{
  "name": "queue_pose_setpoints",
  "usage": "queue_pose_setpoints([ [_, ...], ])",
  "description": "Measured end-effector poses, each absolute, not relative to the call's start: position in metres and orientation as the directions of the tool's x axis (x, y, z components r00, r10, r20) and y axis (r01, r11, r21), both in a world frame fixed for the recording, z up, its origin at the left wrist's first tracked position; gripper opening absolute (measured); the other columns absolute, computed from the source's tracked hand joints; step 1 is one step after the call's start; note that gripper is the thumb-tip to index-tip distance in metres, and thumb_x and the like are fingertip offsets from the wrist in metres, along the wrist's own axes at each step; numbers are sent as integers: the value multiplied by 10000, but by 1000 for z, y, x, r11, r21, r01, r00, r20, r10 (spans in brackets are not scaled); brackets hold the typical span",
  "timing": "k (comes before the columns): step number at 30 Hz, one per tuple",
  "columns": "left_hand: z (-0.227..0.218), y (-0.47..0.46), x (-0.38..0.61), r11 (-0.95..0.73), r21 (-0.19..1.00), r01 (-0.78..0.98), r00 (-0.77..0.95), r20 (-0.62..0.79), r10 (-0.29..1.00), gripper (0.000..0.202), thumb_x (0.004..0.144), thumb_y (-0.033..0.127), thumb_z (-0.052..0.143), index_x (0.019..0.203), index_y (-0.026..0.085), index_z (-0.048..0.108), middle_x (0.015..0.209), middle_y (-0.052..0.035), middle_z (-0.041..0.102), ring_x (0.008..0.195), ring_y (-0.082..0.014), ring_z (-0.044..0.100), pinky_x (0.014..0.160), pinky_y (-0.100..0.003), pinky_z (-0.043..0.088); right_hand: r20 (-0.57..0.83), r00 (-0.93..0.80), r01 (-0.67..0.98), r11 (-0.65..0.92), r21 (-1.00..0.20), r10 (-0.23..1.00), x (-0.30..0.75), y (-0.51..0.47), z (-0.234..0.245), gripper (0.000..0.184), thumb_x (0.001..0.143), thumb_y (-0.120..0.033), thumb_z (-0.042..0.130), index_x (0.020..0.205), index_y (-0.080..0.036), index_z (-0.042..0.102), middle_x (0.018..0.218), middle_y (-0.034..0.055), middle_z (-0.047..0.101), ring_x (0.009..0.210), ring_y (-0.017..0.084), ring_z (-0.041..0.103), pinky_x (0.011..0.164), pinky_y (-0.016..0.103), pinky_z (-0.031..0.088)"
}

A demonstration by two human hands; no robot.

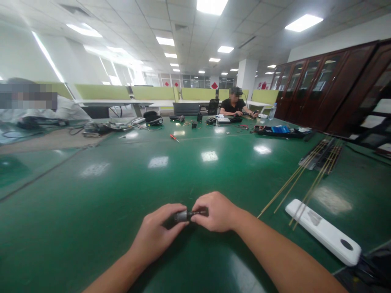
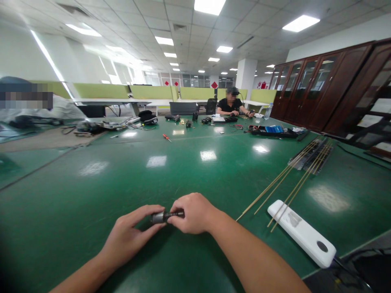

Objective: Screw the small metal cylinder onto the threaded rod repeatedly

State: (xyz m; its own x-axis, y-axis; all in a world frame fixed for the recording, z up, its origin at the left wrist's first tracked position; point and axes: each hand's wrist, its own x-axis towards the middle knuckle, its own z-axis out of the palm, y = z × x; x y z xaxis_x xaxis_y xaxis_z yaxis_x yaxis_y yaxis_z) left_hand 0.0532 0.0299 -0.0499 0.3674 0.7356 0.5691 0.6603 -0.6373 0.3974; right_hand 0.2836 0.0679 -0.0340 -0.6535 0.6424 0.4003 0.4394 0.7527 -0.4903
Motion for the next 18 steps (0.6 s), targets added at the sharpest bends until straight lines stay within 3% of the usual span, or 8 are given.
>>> queue_pose_setpoints([
  [18,-50,31,51,-632,406,660,355,573,739,254,832,311,716,1075,251,673,1005,-5,736,900,-169,709,829,-251,572,386,-654,457,746,-484,651,284,69,-33,155,827,-323,665,878,-187,719,774,20,690,695,142,593,649,241,402],
])
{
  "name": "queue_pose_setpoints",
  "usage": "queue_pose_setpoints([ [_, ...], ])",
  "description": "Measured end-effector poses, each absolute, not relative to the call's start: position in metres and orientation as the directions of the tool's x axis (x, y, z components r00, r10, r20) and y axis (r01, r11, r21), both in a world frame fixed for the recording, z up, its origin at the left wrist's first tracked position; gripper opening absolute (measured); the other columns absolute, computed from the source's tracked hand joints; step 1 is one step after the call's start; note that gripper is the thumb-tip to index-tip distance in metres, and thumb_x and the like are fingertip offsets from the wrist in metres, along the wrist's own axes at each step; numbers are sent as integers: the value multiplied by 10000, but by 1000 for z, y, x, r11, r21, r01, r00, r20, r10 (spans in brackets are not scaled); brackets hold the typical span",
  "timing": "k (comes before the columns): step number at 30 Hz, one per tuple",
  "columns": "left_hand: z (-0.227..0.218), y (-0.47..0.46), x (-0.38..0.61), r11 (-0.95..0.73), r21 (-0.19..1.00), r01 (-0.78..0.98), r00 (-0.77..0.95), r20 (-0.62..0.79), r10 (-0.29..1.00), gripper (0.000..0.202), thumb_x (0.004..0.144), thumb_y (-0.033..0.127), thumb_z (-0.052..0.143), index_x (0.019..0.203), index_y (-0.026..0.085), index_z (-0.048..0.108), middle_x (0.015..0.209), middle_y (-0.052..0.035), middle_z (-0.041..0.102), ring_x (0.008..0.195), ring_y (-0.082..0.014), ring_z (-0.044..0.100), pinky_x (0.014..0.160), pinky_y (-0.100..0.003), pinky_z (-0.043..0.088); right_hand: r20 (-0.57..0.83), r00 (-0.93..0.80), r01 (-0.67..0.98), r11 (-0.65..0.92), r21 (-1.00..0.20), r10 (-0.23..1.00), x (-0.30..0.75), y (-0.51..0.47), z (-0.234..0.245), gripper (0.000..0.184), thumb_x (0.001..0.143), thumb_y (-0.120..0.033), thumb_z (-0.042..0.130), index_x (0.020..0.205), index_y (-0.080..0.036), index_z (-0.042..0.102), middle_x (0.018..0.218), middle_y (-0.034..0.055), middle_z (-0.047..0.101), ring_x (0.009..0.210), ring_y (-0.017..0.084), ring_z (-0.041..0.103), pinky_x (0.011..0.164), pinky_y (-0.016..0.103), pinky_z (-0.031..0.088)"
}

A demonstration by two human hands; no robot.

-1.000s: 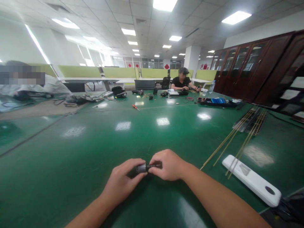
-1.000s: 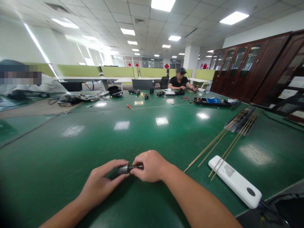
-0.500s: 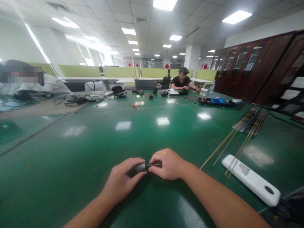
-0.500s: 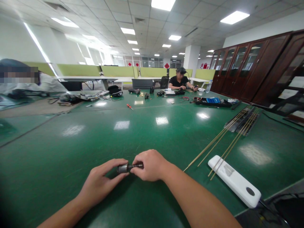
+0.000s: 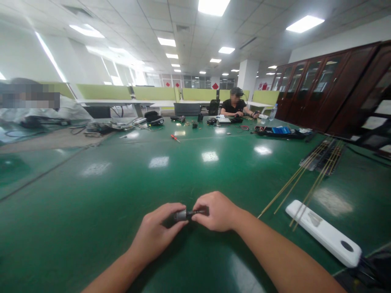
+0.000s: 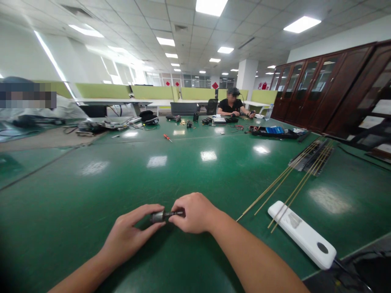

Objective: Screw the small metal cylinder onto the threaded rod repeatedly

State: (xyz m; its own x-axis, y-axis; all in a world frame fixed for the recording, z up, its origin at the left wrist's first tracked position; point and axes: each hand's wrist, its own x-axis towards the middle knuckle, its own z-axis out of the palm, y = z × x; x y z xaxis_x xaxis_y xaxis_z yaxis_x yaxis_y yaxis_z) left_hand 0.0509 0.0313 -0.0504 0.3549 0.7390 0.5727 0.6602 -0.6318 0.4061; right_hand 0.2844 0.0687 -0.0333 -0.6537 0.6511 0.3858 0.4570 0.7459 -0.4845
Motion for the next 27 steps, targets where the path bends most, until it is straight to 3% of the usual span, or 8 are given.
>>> queue_pose_setpoints([
  [15,-46,31,51,-628,404,665,352,571,741,243,836,323,701,1059,226,690,998,-40,741,898,-192,715,835,-281,583,396,-643,446,742,-501,655,284,68,-32,145,816,-316,676,873,-187,711,764,13,684,683,136,588,637,239,403],
  [27,-44,30,52,-620,404,673,315,601,734,245,825,323,712,1051,230,696,993,-23,746,890,-184,717,827,-262,580,374,-565,378,633,-675,736,283,70,-35,117,772,-282,715,826,-178,712,739,8,686,668,130,604,649,231,436],
])
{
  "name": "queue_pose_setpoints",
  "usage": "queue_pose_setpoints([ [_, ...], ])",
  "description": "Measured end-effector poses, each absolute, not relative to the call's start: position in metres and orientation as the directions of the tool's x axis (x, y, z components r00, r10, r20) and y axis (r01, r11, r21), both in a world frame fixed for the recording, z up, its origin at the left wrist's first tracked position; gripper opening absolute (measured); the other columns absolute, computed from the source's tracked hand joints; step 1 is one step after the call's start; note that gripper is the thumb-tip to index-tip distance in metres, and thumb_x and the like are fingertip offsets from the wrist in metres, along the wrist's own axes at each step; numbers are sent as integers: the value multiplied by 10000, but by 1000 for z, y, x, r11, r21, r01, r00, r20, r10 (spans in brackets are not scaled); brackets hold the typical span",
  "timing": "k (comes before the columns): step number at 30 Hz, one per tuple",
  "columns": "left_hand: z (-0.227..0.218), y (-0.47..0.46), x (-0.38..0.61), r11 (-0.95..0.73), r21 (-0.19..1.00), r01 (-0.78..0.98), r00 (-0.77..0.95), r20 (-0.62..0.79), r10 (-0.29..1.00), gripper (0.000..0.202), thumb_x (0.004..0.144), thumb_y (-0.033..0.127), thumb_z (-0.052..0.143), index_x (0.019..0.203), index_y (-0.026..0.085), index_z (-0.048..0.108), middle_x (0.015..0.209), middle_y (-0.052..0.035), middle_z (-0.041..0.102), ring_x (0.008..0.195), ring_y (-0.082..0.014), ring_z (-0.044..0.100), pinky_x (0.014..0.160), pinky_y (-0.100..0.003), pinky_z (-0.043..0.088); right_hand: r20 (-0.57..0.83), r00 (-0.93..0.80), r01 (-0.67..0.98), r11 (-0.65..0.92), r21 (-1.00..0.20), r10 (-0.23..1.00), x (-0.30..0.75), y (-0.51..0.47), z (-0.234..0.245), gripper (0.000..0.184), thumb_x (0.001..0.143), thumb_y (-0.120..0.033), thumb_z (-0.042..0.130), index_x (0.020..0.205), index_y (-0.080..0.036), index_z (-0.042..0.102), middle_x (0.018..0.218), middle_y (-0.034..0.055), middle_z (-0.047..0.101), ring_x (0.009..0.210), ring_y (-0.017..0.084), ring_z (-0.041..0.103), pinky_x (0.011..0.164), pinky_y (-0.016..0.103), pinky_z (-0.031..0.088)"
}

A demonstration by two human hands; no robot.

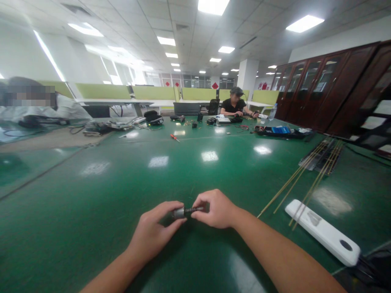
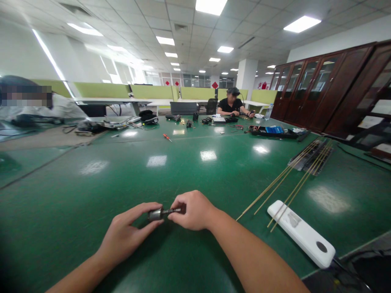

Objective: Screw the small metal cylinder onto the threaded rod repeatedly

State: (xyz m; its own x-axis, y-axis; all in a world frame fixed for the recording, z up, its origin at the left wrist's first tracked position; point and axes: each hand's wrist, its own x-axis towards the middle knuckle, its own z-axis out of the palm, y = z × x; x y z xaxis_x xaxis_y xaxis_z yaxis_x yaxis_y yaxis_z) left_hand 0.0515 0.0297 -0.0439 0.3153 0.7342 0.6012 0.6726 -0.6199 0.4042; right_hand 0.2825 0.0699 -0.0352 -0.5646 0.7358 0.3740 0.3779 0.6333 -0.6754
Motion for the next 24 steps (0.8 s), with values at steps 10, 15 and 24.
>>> queue_pose_setpoints([
  [10,-45,30,50,-606,411,681,294,604,741,255,820,345,717,1049,235,697,991,-18,748,882,-184,719,829,-267,582,342,-528,335,560,-757,778,283,72,-38,131,755,-275,736,825,-167,714,749,13,696,672,130,611,654,233,457],
  [15,-43,30,50,-601,414,684,286,605,743,258,819,359,711,1038,222,705,983,-35,750,878,-197,721,824,-283,590,350,-525,336,567,-752,776,283,72,-38,134,753,-276,739,834,-172,716,744,10,690,669,131,610,646,233,455],
  [24,-42,31,49,-604,413,682,288,608,740,260,818,362,713,1039,226,706,984,-31,751,878,-196,723,822,-279,590,348,-528,339,569,-750,774,284,73,-37,130,750,-273,738,830,-174,714,738,6,685,669,130,610,653,233,456],
])
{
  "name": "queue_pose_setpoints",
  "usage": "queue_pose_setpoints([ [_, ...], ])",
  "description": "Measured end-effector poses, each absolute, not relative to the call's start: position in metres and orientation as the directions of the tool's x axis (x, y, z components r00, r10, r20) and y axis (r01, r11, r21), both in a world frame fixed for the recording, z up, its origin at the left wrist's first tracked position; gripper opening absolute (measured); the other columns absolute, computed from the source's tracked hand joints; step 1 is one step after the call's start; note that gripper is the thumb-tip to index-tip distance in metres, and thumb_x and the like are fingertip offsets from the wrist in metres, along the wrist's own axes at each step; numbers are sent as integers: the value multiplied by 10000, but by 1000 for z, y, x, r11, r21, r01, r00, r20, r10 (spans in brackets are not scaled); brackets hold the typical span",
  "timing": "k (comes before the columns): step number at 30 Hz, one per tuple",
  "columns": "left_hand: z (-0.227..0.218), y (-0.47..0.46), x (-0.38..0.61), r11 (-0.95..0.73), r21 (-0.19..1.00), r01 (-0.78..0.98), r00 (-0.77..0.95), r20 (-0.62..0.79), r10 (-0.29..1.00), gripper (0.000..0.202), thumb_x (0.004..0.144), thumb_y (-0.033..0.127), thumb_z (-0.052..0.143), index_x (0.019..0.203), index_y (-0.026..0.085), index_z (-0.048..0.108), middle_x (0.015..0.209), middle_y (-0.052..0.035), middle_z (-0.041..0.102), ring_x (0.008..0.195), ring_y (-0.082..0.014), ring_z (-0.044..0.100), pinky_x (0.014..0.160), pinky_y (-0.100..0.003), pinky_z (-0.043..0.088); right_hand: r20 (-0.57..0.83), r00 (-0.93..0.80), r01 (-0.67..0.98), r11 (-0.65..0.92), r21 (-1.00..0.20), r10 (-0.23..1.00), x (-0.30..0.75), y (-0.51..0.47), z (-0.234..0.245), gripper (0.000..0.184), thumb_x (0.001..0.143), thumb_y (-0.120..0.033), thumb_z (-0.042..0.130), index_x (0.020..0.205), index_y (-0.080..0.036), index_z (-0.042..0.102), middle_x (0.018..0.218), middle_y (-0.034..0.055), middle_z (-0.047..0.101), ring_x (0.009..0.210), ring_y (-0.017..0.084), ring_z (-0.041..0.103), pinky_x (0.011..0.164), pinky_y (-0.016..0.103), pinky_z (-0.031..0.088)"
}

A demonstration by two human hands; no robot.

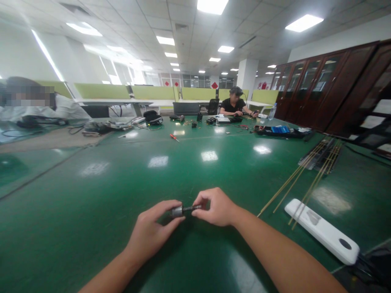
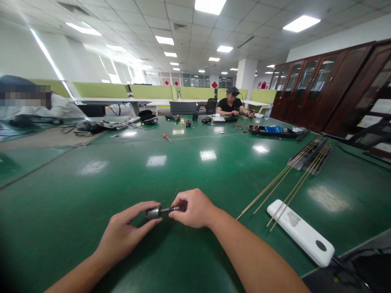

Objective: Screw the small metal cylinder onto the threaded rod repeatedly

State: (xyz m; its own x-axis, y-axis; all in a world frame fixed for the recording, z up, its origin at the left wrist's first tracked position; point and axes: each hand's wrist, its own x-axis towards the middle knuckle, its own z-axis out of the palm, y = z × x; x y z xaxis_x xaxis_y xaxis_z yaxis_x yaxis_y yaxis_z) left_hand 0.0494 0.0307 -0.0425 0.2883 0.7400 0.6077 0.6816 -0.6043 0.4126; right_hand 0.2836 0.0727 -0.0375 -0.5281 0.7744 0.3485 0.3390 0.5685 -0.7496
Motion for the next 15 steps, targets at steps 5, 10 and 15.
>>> queue_pose_setpoints([
  [5,-41,30,50,-602,416,682,284,608,741,258,812,365,716,1033,232,710,982,-21,753,875,-191,724,824,-270,589,342,-521,339,557,-758,782,284,73,-37,129,747,-273,740,823,-173,714,731,6,684,664,130,608,651,234,455],
  [10,-41,30,49,-587,422,691,282,591,756,264,816,376,704,1028,220,715,982,-39,753,876,-206,725,827,-290,594,326,-527,347,549,-760,785,284,73,-38,132,746,-270,744,829,-171,711,751,13,695,677,136,619,663,239,466],
  [15,-43,31,48,-597,415,687,278,608,743,269,812,368,717,1043,231,709,995,-28,752,888,-197,723,843,-283,589,334,-520,345,551,-759,786,285,72,-38,130,749,-270,742,833,-175,715,755,14,698,686,140,625,665,242,470],
])
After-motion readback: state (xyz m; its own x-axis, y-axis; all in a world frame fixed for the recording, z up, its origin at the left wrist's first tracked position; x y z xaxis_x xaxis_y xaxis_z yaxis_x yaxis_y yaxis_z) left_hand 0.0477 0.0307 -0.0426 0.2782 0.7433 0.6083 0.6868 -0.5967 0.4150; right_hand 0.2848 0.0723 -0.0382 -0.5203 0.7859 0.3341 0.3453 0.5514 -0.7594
